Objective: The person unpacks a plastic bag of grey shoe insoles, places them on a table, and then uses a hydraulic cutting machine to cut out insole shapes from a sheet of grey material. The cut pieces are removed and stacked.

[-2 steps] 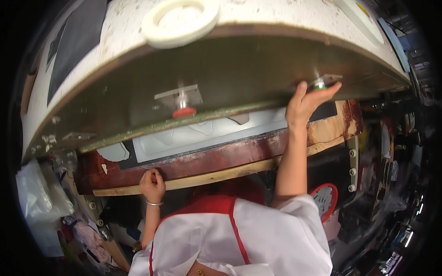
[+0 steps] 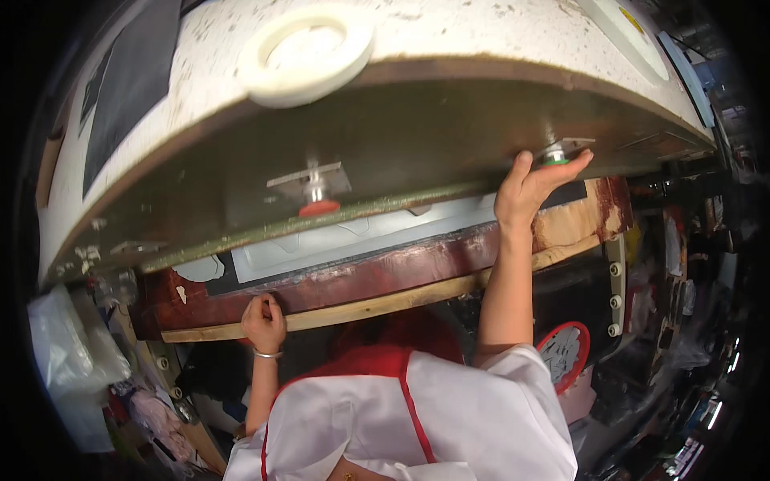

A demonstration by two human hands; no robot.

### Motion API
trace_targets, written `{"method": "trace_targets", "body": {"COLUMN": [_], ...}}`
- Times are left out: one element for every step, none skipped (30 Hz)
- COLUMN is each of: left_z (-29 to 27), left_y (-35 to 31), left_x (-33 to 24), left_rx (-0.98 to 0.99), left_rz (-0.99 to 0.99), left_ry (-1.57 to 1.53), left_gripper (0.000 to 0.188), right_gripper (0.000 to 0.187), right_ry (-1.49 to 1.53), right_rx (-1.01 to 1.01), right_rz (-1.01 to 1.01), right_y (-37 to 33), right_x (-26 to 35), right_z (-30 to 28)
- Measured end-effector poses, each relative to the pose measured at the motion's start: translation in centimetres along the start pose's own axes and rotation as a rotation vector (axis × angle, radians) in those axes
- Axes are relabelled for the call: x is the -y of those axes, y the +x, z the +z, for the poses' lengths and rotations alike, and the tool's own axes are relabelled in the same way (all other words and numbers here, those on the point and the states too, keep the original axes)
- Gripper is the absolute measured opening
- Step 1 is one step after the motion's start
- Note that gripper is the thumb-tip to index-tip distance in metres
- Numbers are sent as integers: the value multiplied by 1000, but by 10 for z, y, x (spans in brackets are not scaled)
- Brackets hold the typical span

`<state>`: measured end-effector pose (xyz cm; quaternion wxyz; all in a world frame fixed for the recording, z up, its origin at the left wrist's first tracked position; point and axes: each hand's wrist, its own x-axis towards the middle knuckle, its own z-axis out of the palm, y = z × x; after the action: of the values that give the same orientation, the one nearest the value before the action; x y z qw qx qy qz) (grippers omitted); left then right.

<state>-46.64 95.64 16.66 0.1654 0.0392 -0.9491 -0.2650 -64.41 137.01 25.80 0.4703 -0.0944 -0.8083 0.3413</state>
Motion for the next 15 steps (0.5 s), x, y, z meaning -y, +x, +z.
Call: {"method": "trace_targets", "body": {"left_z": [1,0,0,-2,-3,-5,-5,-6,-5,-5,-3,-2,-1,1,2], "left_y": [10,15,19,21,21,19,18,16,14,13,11,11,8,8,5], "left_x": [2,2,3,3,2,1,0,0,0,1,3,4,6,8,9], "left_rx": [0,19,40,41,39,13,22,16,16,-3,-12,-14,-22,-29,-20], "left_rz": [9,14,8,27,32,65,29,7,-11,-3,-2,-14,-16,-22,-33], "left_ry": [12,19,16,36,47,42,63,67,54,58,53,40,51,52,50], "left_gripper": [5,5,5,5,6,6,6,7,7,7,8,8,8,8,8], "right_gripper": [96,96,97,96,95,93,91,90,90,90,67,48,30,18,8], "right_ry": [-14,-6,5,-42,-76,-45,-58,-4,32,71,-16,-37,-134,-3,65], "right_rx": [28,26,25,65,99,127,177,215,266,311,224,510,840,716,655], "right_rz": [-30,-32,-36,-25,-17,15,-3,109,193,251,278,242,340,91,-97], "right_y": [-4,-9,-13,-14,-17,-22,-26,-36,-54,-76,-103,-125,-145,-153,-161], "right_x": [-2,-4,-7,-10,-12,-12,-12,-10,-6,0,5,9,8,2,-3], "right_z": [2,1,-2,-7,-11,-20,-26,-35,-48,-58,-58,-73,-86,-90,-95]}}
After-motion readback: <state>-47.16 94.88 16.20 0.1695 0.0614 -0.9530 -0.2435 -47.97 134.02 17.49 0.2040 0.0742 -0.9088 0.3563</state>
